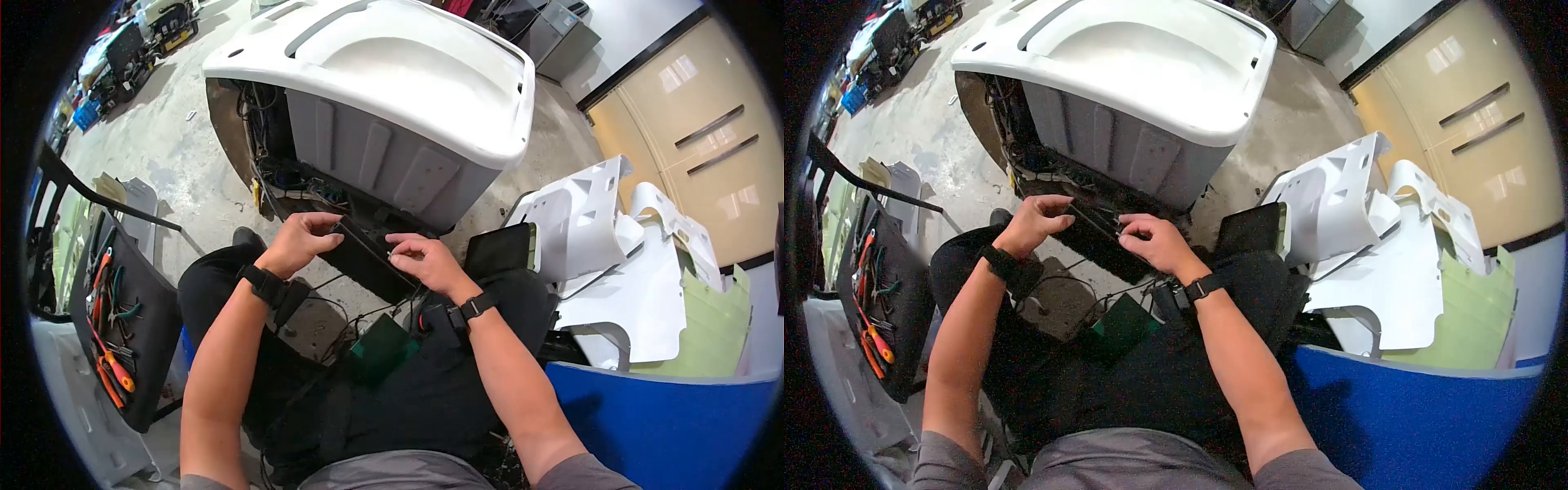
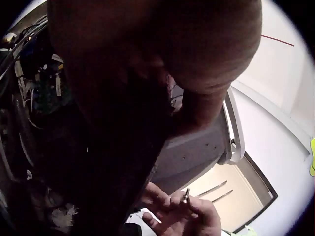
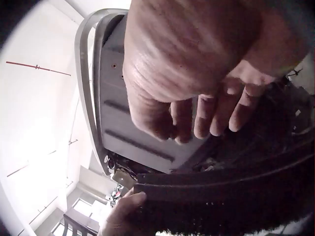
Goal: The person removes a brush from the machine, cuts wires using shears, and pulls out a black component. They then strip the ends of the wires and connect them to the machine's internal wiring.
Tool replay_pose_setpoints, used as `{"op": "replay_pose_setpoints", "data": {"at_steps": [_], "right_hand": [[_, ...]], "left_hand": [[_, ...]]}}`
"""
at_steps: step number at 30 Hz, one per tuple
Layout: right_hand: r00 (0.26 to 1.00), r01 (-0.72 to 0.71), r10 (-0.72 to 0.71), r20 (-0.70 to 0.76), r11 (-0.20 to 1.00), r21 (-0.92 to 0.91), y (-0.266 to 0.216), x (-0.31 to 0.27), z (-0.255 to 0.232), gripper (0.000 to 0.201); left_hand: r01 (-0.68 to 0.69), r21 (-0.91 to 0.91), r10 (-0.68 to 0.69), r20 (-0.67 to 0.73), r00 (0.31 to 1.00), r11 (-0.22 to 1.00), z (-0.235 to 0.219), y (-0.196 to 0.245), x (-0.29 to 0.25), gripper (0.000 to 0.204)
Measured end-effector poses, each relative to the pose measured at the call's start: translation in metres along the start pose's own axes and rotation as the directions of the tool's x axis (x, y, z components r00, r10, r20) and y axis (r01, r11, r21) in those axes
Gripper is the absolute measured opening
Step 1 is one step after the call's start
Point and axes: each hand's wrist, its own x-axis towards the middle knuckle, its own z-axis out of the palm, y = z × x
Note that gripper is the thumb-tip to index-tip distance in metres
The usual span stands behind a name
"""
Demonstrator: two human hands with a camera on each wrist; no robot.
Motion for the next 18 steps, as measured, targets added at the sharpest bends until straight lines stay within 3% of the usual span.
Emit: {"op": "replay_pose_setpoints", "data": {"at_steps": [1, 3, 7, 8, 11, 13, 14, 17, 18], "right_hand": [[1.0, 0.003, -0.003, -0.002, 1.0, 0.012, 0.0, 0.0, 0.001, 0.022], [0.995, 0.078, -0.068, 0.069, 0.983, -0.164, -0.002, 0.001, 0.003, 0.022], [0.99, 0.092, -0.071, 0.121, 0.98, -0.178, -0.013, 0.003, 0.008, 0.025], [0.988, 0.147, -0.135, 0.077, 0.97, -0.191, -0.008, 0.003, 0.01, 0.025], [0.988, 0.153, -0.15, 0.029, 0.966, -0.209, -0.001, 0.004, 0.012, 0.024], [0.991, 0.129, -0.133, -0.002, 0.969, -0.209, -0.001, 0.005, 0.013, 0.025], [0.994, 0.099, -0.108, -0.029, 0.972, -0.215, -0.001, 0.005, 0.013, 0.025], [0.984, 0.09, -0.118, -0.136, 0.977, -0.193, -0.002, 0.005, 0.015, 0.025], [0.983, 0.089, -0.117, -0.143, 0.978, -0.188, -0.002, 0.004, 0.016, 0.025]], "left_hand": [[0.006, 0.011, -0.006, 0.0, 1.0, 1.0, -0.001, 0.001, -0.001, 0.042], [0.009, -0.05, -0.007, 0.028, 1.0, 0.999, -0.001, 0.003, -0.001, 0.041], [0.018, -0.013, -0.018, 0.022, 1.0, 1.0, 0.0, 0.001, 0.001, 0.041], [0.019, 0.01, -0.019, 0.022, 1.0, 1.0, 0.002, 0.004, 0.001, 0.041], [-0.06, 0.044, 0.061, -0.01, 0.998, 0.997, 0.008, -0.002, 0.005, 0.038], [-0.225, 0.166, 0.268, -0.325, 0.907, 0.96, 0.013, -0.008, 0.008, 0.033], [-0.166, 0.328, 0.302, -0.423, 0.854, 0.93, 0.019, 0.011, -0.002, 0.023], [-0.258, 0.4, 0.403, -0.337, 0.851, 0.879, 0.028, 0.018, -0.013, 0.017], [-0.258, 0.374, 0.371, -0.268, 0.889, 0.891, 0.035, 0.021, -0.016, 0.013]]}}
